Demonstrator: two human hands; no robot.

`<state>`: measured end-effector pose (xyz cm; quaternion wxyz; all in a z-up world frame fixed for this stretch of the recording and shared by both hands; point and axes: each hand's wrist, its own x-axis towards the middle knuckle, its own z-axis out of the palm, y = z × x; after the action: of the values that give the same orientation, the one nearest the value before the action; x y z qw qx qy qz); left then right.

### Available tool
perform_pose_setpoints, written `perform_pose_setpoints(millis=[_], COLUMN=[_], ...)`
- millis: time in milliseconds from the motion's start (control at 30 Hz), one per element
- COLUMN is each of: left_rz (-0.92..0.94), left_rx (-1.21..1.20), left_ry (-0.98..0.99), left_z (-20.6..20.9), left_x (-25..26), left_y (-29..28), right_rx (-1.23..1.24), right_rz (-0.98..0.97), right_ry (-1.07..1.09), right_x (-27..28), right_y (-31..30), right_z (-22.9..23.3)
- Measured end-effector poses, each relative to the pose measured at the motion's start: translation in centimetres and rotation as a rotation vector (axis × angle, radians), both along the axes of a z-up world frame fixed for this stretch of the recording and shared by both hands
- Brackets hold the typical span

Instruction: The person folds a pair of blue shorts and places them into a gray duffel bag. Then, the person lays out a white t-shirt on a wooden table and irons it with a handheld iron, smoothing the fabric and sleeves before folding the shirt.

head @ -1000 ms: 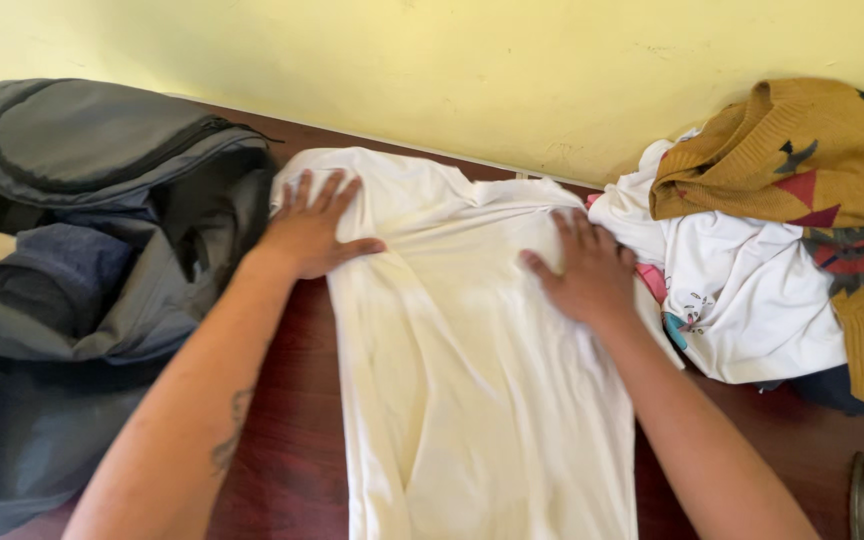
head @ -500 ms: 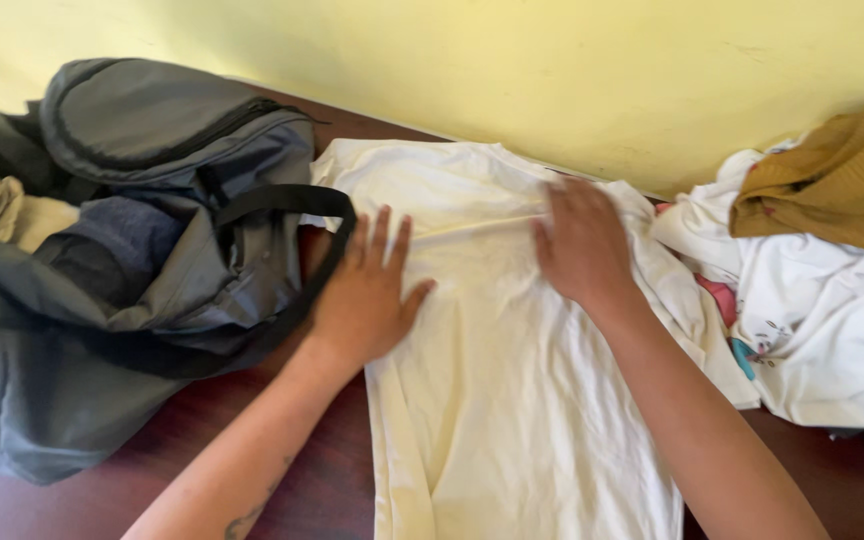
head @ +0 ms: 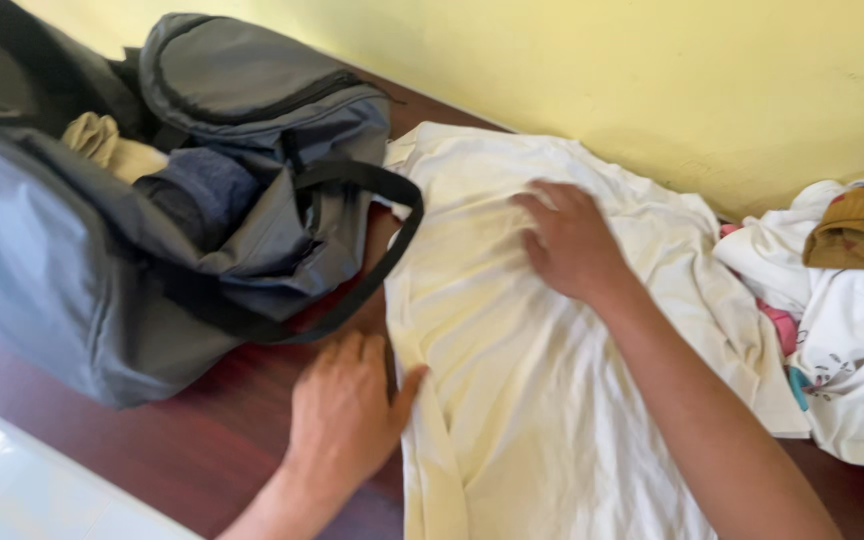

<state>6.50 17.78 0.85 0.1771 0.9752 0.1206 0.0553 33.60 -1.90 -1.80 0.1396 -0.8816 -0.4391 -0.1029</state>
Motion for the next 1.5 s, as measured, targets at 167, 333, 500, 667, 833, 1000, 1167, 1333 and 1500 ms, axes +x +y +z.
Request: perform_pose_setpoints(millis=[167,333,500,667,833,1000,1167,1333,1500], left_rz=[-0.025,0.136,0.271,0.156,0.007,0.099,0.178,0.161,0.1], left_rx=[-0.191,-0.728,-1.026,-0.564,-0.287,-0.576,-1.098,-1.284,-0.656], left_ry=[-0.128,-0.087,-0.187,-0.036,-0.079,-0.102,-0.096,-0.013,0.232], left_z=[-0.4,-0.6,1.3,1.6,0.1,0.1,-0.1,1.2,2.8], left_x=[-1.7,-2.4,-4.0,-4.5,-3.7,-4.7,-5.5,-7.4,-10.5], left_y=[-1.3,1.2,5.3,3.9,1.4,4.5,8.0,10.7,9.9], right_rx=[0.071,0.099,0.051,-0.071,-0.03,-0.061,-0.181,-0.192,-0.251], right_rz=[0.193,0.193,0.183,0.021,-0.034,0.007,0.014,0.02,-0.093], right_ry=[0.298,0.14,0.04,0.016,0.13,0.18,0.151,0.167,0.035], right_x=[-5.5,-7.9,-7.4,-7.9,-13.4,-18.3,-18.1,-17.9,-19.6], right_y=[9.0,10.9,10.4,10.6,9.1,6.6,6.2,6.2,6.7], right_z=[-0.2,-0.1,-0.6,-0.2,-0.2,0.4,0.7,1.1,2.1])
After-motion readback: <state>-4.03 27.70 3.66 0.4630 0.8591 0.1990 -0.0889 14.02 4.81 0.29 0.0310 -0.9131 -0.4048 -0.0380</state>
